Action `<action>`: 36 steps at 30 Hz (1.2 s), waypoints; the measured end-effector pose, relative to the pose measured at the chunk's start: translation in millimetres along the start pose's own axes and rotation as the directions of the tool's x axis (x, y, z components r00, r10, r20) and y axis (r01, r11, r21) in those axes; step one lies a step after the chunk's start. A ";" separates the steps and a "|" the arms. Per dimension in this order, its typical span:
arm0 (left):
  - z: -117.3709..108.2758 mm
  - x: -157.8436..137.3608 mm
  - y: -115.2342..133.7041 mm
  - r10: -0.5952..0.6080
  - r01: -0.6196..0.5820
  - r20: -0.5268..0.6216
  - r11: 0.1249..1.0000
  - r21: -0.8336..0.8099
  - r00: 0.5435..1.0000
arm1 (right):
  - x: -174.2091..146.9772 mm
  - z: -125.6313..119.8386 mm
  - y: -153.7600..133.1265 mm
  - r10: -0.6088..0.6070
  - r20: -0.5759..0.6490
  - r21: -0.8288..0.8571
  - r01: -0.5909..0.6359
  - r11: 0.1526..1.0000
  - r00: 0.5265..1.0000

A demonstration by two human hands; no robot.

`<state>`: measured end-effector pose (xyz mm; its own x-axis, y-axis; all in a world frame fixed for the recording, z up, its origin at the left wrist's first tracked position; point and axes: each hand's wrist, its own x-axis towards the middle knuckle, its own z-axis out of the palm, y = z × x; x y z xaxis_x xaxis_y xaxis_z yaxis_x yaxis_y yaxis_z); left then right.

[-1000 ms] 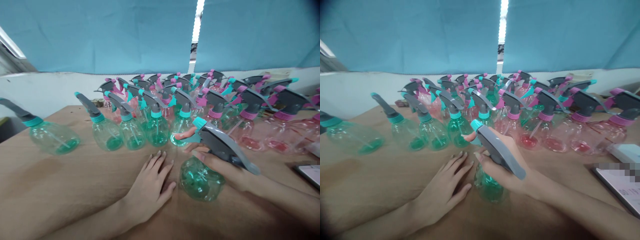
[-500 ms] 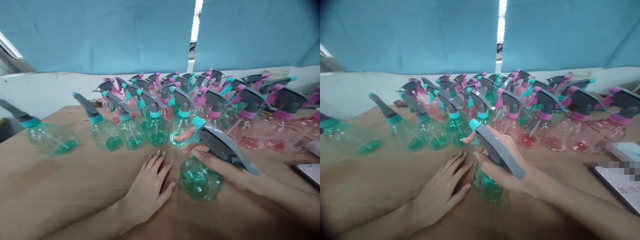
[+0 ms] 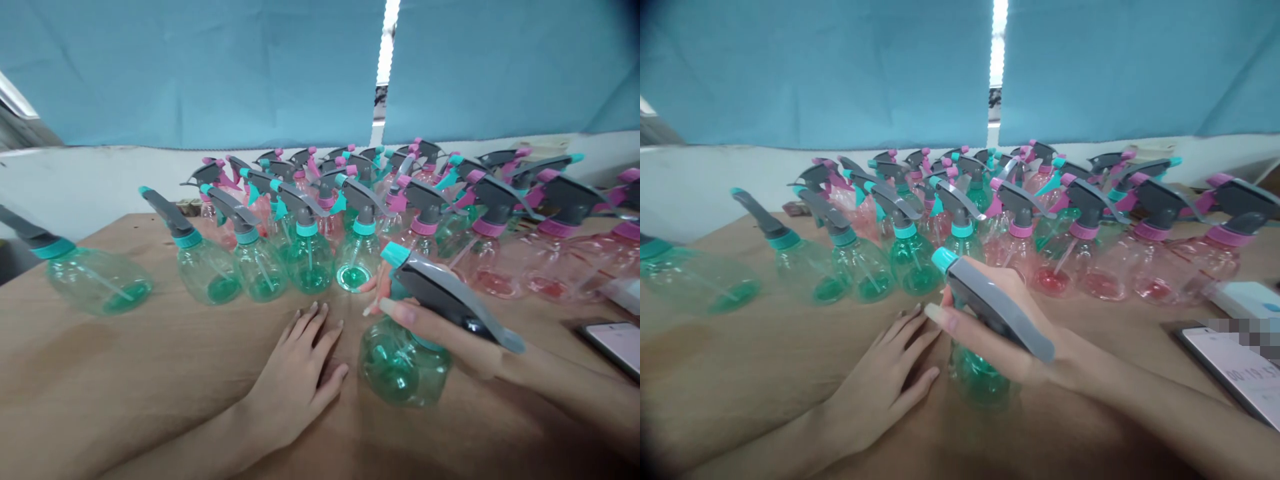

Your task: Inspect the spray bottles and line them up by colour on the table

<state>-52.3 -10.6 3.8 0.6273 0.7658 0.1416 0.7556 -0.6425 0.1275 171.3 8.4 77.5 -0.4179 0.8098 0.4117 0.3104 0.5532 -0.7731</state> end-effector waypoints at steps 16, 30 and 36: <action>-5.8 -2.7 7.1 -0.034 0.039 0.037 0.987 -0.156 0.999 | -5.1 10.0 -10.1 0.084 0.026 0.143 -0.087 0.986 0.996; -30.3 -36.3 17.1 -0.128 0.112 -0.004 0.879 -0.464 0.992 | 9.3 45.6 -20.6 -0.004 0.003 0.167 0.004 0.986 1.000; -48.0 -58.9 11.5 -0.179 0.112 -0.120 0.898 -0.426 0.977 | 29.2 84.7 -39.9 -0.202 0.016 0.237 0.192 0.952 0.979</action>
<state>-89.6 -64.4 44.1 0.4550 0.8593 0.2337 0.6680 -0.5029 0.5486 74.3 -6.5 79.5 -0.4858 0.6781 0.5514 0.0132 0.6365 -0.7711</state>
